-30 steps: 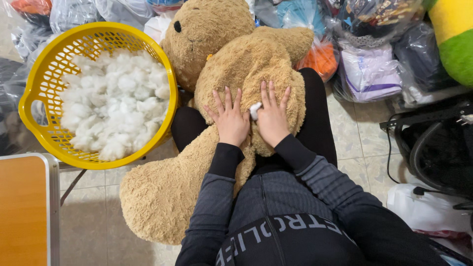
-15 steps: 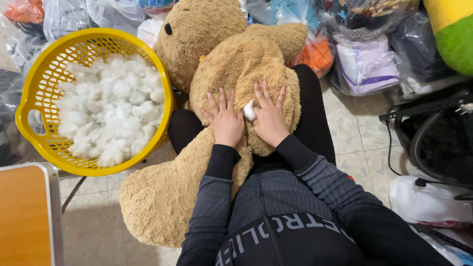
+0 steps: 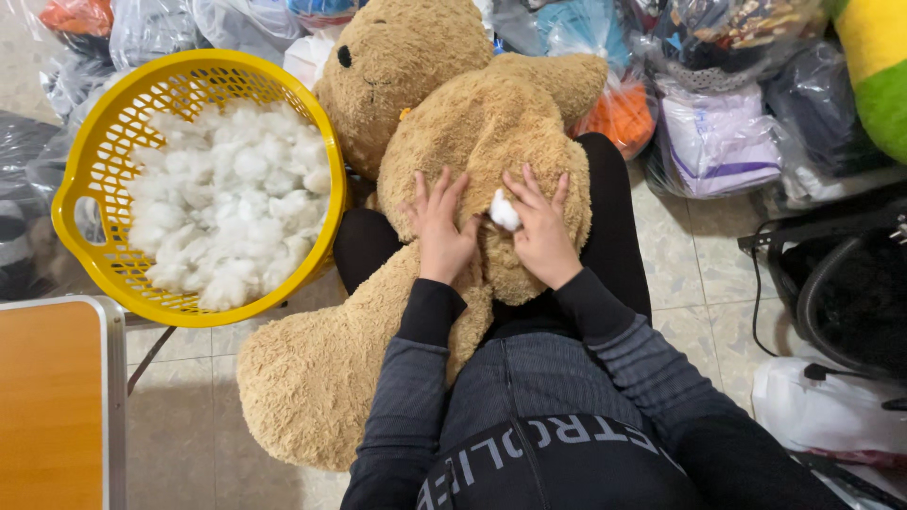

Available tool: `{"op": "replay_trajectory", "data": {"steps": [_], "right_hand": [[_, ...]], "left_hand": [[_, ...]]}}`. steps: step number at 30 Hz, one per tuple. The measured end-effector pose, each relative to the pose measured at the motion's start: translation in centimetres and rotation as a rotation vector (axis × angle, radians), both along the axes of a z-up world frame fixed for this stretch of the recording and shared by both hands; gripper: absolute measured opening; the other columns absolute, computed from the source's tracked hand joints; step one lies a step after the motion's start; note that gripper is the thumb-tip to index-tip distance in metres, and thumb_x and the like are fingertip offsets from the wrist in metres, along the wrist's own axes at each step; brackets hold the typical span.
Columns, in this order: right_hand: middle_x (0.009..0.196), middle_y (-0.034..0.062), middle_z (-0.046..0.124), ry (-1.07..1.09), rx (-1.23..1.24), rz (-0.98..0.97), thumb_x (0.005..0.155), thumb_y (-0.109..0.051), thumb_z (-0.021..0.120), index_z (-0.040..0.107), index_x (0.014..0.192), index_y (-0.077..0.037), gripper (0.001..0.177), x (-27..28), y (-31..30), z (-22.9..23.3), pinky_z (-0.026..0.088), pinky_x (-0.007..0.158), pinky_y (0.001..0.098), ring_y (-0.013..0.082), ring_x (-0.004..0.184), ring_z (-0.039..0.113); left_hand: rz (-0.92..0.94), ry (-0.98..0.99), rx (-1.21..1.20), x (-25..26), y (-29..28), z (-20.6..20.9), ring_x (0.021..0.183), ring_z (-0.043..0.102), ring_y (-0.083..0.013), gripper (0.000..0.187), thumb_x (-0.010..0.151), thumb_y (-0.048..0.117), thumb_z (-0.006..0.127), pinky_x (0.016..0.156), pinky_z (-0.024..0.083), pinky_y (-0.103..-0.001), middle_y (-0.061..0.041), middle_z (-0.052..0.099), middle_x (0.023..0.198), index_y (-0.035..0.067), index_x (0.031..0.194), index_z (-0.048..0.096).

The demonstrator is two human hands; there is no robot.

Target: The person sits on the floor and repeatedly takes handfuls of white stuffing from a yellow basket to fill a large brown teddy bear. The person pushes the stuffing into the bear's body and pats it down to distribute the material.

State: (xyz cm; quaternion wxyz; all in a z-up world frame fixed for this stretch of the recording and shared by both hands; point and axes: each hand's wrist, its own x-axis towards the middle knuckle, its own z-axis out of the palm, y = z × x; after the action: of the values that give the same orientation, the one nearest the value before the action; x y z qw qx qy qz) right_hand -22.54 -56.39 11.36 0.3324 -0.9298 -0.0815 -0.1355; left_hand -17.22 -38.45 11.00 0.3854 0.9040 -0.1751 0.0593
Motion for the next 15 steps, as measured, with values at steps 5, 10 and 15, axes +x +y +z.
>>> {"op": "replay_trajectory", "data": {"steps": [5, 10, 15], "right_hand": [[0.151, 0.0132, 0.058, -0.070, 0.021, 0.064, 0.091, 0.001, 0.059, 0.069, 0.122, 0.000, 0.032, -0.9, -0.3, 2.4, -0.009, 0.128, 0.0629, 0.0311, 0.157, 0.030], [0.129, 0.0062, 0.068, -0.119, -0.203, 0.017, 0.085, -0.006, 0.068, 0.072, 0.110, -0.005, 0.025, -1.2, 0.2, 5.0, -0.010, 0.122, 0.0674, 0.0318, 0.149, 0.043], [0.116, 0.0065, 0.069, -0.017, -0.175, -0.070, 0.082, -0.027, 0.078, 0.073, 0.112, -0.007, 0.036, -0.4, 1.1, 5.8, -0.004, 0.124, 0.0666, 0.0279, 0.132, 0.055]], "left_hand": [[-0.293, -0.204, -0.245, -0.7, 0.7, 2.5, 0.160, 0.022, -0.0311, 0.051, 0.091, 0.021, 0.074, 0.131, -0.003, -0.059, -0.004, 0.051, 0.158, 0.020, 0.142, 0.063], [-0.235, -0.250, -0.286, -1.7, -0.1, 3.2, 0.132, 0.060, -0.0269, 0.036, 0.084, 0.010, 0.079, 0.128, 0.029, -0.054, -0.002, 0.073, 0.113, 0.013, 0.119, 0.073], [-0.037, -0.202, -0.421, -1.2, 0.5, 1.3, 0.107, 0.062, -0.0249, 0.015, 0.089, 0.004, 0.077, 0.100, 0.047, -0.040, -0.009, 0.070, 0.103, 0.007, 0.102, 0.071]]}}
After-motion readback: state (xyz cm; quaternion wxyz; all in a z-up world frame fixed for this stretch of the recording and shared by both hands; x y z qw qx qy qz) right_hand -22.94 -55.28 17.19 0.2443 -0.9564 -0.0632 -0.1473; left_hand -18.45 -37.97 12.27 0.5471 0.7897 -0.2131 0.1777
